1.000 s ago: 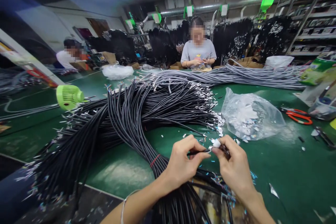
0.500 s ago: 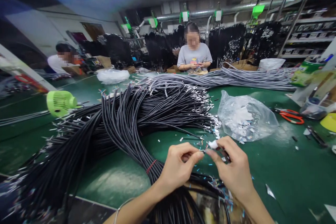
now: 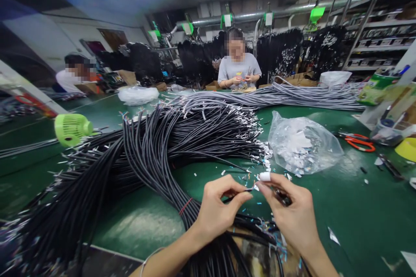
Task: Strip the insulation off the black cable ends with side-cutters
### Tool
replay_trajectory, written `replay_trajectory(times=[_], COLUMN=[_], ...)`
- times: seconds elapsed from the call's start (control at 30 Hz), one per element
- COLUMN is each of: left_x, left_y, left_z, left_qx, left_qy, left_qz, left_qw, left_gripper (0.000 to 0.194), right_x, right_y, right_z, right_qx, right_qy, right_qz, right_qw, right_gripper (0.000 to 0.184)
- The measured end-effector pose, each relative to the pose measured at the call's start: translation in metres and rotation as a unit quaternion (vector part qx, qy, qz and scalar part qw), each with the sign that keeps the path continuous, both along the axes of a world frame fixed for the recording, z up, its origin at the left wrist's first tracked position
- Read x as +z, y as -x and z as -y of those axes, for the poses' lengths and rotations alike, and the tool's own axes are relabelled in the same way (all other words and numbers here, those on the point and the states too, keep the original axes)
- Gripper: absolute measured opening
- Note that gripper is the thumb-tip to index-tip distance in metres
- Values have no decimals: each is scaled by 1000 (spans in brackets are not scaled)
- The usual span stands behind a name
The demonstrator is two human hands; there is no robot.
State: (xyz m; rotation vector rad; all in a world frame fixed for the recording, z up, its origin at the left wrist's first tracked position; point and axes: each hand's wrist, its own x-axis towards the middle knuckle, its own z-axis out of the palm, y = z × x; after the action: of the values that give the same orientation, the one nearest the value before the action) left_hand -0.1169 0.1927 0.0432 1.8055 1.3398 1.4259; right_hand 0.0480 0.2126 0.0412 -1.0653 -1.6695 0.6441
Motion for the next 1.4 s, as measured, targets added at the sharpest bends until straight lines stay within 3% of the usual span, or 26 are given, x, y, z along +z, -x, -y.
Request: replay_trajectory(times=[0.07, 0.23, 0.37, 0.47, 0.57, 0.6, 0.67, 0.77, 0.9, 1.13, 1.4], left_x=[0, 0, 1, 1, 2, 3, 4, 5, 4, -3, -2], left_y=[-1, -1, 1, 1, 1, 1, 2, 5, 6, 3, 2], left_z=[0, -2, -2, 0, 1, 1, 1, -1, -4, -6, -7], left_qx=[-1, 7, -4, -18, -19, -23, -36, -55, -85, -130, -126], left_qy=[-5, 3, 6, 12, 26, 31, 40, 58, 96, 178, 205], left_qz=[-7, -9, -13, -7, 11, 16, 23, 18, 15, 115, 149], left_qw=[1000, 1000, 1000, 1000, 999, 999, 998, 997, 992, 969, 959], left_gripper=[13, 14, 15, 14, 14, 13, 13, 16, 24, 35, 37], right_x=[-6, -17, -14, -12, -10, -9, -5, 3, 10, 4, -6], right_y=[-3, -12, -9, -9, -11, -10, -8, -2, 2, 5, 7], right_z=[1, 1, 1, -2, -7, -8, -8, -5, -2, -1, 2], right_qx=[-27, -26, -69, -148, -228, -212, -109, 41, 66, 33, -9], right_qy=[-48, -152, -209, -204, -133, -93, 6, 128, 177, 135, -12], right_qz=[44, 144, 162, 131, 76, 54, 2, -76, -131, -129, -29], right_qw=[998, 978, 962, 959, 962, 971, 994, 988, 973, 982, 999], right_gripper=[18, 38, 28, 17, 18, 24, 36, 46, 43, 35, 26])
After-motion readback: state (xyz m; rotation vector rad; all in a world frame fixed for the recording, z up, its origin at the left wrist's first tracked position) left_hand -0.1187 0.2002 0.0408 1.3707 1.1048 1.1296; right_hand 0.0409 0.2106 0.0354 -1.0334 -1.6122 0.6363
